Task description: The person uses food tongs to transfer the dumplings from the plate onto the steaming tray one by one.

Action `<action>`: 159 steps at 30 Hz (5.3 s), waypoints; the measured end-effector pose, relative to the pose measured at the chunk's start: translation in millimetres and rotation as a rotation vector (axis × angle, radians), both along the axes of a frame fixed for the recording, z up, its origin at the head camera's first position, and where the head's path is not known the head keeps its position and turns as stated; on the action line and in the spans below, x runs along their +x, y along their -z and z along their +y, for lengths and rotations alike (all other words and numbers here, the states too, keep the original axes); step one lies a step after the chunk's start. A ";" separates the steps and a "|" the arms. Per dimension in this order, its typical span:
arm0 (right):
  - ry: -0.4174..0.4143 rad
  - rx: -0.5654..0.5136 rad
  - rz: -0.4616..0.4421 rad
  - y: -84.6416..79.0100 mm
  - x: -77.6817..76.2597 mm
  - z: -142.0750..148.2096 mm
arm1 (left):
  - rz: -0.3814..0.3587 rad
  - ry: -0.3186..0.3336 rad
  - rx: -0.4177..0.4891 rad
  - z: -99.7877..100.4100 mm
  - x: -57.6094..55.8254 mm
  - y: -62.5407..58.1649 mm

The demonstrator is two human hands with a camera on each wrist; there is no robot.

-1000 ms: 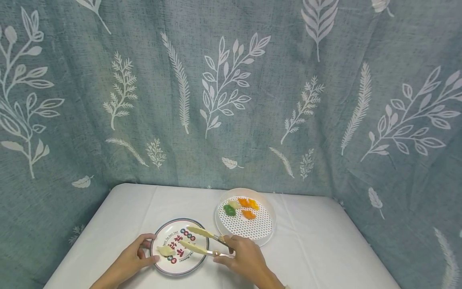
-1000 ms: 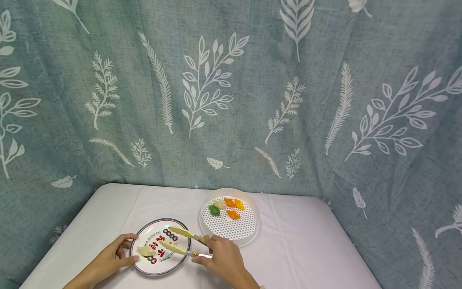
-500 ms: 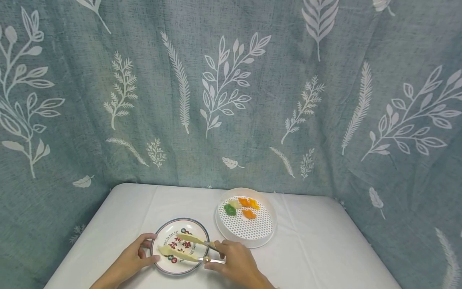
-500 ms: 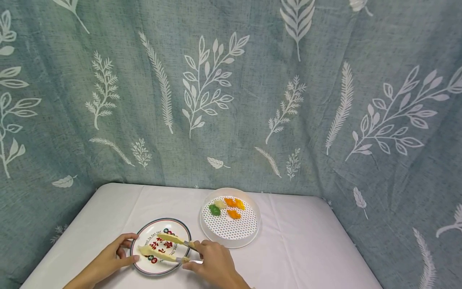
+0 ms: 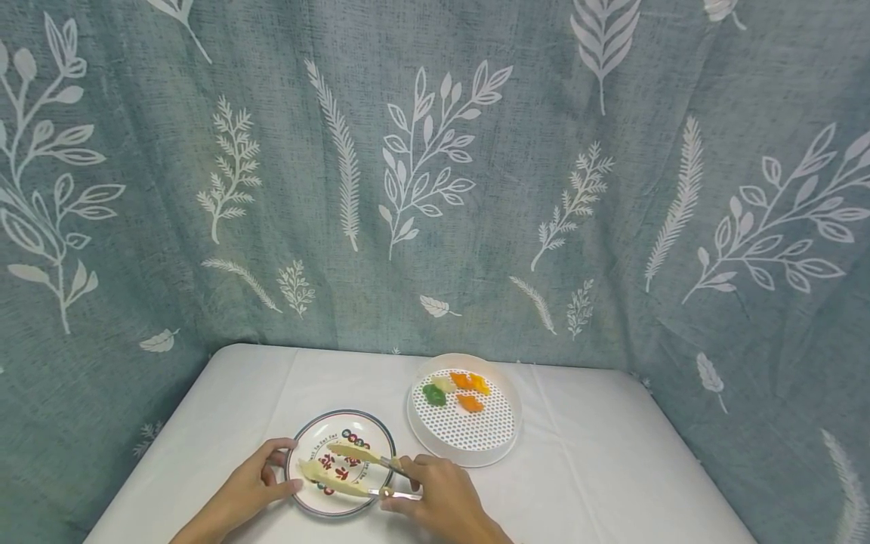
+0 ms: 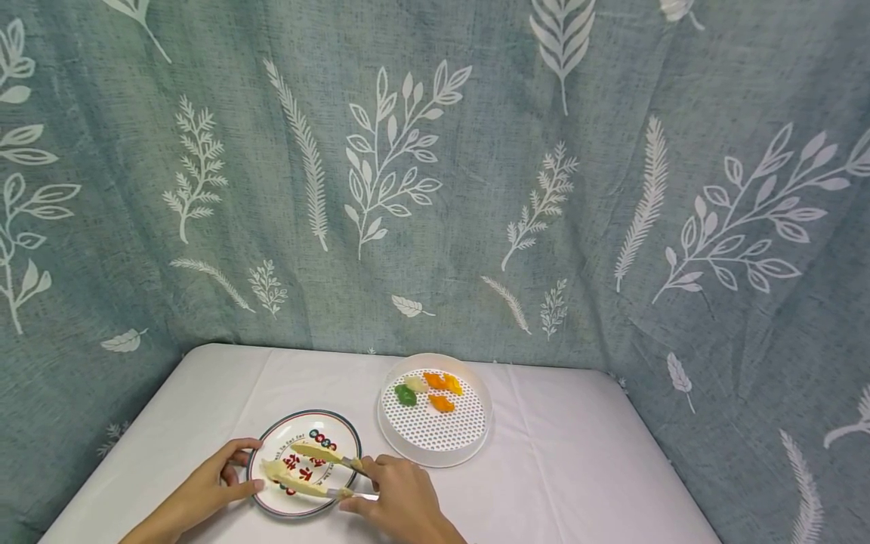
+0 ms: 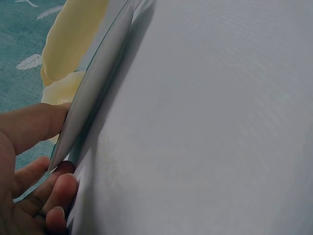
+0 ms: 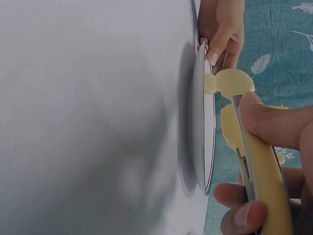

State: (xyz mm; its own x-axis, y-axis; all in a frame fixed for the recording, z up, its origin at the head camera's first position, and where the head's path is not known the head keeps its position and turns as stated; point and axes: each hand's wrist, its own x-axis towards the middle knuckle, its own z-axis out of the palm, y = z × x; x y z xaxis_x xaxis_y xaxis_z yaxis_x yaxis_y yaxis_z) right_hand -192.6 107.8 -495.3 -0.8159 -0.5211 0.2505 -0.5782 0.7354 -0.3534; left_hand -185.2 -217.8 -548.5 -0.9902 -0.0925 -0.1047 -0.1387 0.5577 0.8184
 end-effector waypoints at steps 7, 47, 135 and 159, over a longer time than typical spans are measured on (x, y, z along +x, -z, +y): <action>-0.004 0.000 -0.023 2.5 2.0 -3.8 | 0.005 -0.002 0.004 -0.8 0.6 1.1; -0.006 0.019 0.032 13.3 -2.2 -9.0 | 0.006 -0.009 -0.003 2.2 2.0 -4.9; 0.452 0.056 -0.078 -25.7 -40.6 151.3 | 0.004 -0.004 -0.006 0.2 6.6 -4.8; 0.438 0.131 -0.125 -34.7 -51.1 150.4 | -0.004 -0.011 0.005 -0.7 1.2 -2.4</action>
State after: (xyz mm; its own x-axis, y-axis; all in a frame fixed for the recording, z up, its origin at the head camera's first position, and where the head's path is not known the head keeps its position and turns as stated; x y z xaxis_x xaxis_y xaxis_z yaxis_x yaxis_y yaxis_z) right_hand -243.7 258.2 -460.6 -0.9856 -0.1422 0.0912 -0.1628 0.9436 -0.2884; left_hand -183.9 -218.5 -546.1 -0.9887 -0.1030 -0.1091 -0.1481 0.5516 0.8209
